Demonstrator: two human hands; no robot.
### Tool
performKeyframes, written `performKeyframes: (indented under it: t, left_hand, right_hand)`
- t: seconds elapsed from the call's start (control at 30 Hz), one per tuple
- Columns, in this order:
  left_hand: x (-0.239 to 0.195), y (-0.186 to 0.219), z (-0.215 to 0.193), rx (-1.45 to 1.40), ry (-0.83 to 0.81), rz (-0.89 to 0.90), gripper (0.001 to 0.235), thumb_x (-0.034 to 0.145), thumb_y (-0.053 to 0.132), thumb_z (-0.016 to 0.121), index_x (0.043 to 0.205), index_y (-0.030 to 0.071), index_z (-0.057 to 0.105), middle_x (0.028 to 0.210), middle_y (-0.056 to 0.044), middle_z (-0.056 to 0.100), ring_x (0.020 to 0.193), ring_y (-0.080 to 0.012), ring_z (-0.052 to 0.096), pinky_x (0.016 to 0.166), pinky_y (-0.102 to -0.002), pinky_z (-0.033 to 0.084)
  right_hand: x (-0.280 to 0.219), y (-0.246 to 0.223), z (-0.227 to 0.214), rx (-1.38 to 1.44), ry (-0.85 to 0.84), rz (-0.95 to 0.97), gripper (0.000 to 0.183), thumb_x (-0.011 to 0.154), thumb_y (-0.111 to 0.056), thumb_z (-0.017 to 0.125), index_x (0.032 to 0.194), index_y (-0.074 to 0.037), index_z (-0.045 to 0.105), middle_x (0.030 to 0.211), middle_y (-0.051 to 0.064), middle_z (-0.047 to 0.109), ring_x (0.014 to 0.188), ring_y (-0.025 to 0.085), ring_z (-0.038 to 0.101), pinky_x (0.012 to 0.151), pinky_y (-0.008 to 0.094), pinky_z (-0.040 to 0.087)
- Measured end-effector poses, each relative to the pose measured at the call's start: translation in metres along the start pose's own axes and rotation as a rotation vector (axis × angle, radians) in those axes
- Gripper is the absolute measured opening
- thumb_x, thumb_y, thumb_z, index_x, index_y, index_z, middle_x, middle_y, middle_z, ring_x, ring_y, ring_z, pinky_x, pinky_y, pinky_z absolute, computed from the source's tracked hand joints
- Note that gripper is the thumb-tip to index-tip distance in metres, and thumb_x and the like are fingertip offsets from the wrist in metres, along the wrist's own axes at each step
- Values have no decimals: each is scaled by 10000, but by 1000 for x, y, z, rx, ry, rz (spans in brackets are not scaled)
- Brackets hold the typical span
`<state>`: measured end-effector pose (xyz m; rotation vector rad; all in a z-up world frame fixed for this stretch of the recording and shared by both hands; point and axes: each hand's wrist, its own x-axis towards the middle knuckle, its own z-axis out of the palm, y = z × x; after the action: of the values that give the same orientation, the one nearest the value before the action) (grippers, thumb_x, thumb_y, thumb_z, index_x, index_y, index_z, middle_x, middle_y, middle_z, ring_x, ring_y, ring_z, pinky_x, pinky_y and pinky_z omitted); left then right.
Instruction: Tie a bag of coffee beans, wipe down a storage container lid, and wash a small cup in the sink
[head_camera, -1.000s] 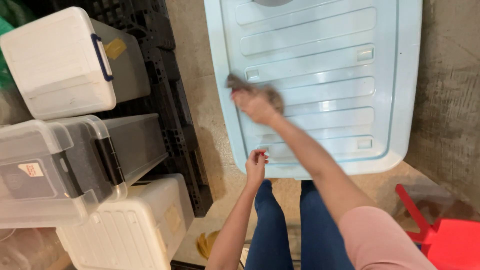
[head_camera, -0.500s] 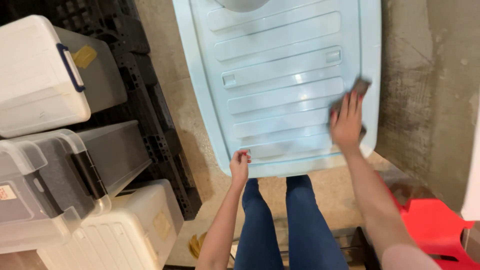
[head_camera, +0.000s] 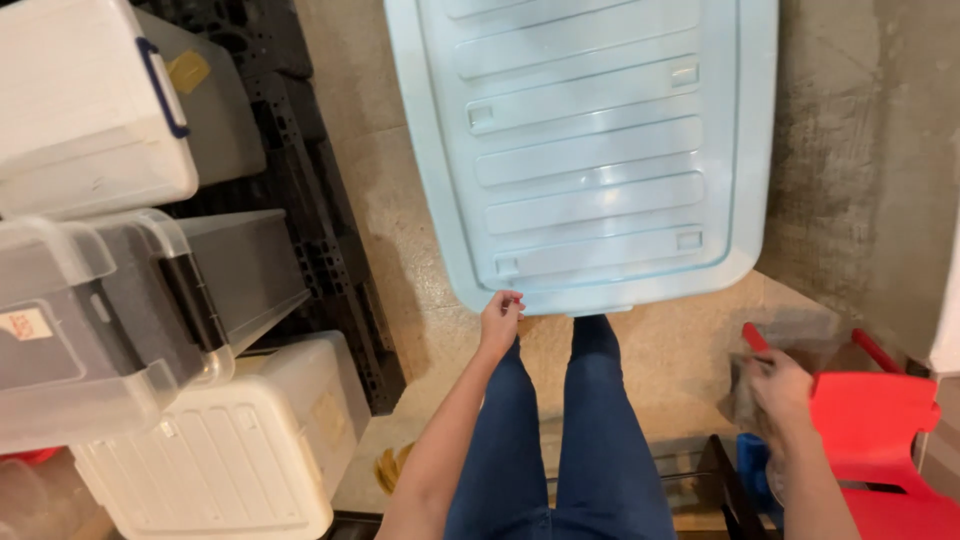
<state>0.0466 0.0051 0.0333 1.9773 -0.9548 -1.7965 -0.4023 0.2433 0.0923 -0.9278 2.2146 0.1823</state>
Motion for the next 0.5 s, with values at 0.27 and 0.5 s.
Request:
performKeyframes:
  t: [0.27,0.5]
  left_hand:
    - [-15,-41,-100,256,41,94,179,913,165,563,958,180,736,907,-21,783,837,-149,726,847,-310,554]
    - [-31,-40,-134,418,95,297,202,896,141,572,1006,207,729,918,-22,781,836,-226,731,822,-369,539]
  right_hand:
    - [-65,54,7,-276,12,573,383,982,-361,523,1249,-266,781,1516,160,469,1369,452,330,1054,825,151]
    - [-54,-74,42,197,-36,114,315,992,-219,577,1258,-110,705,1170,181,757,1120,359,679,981,421,458]
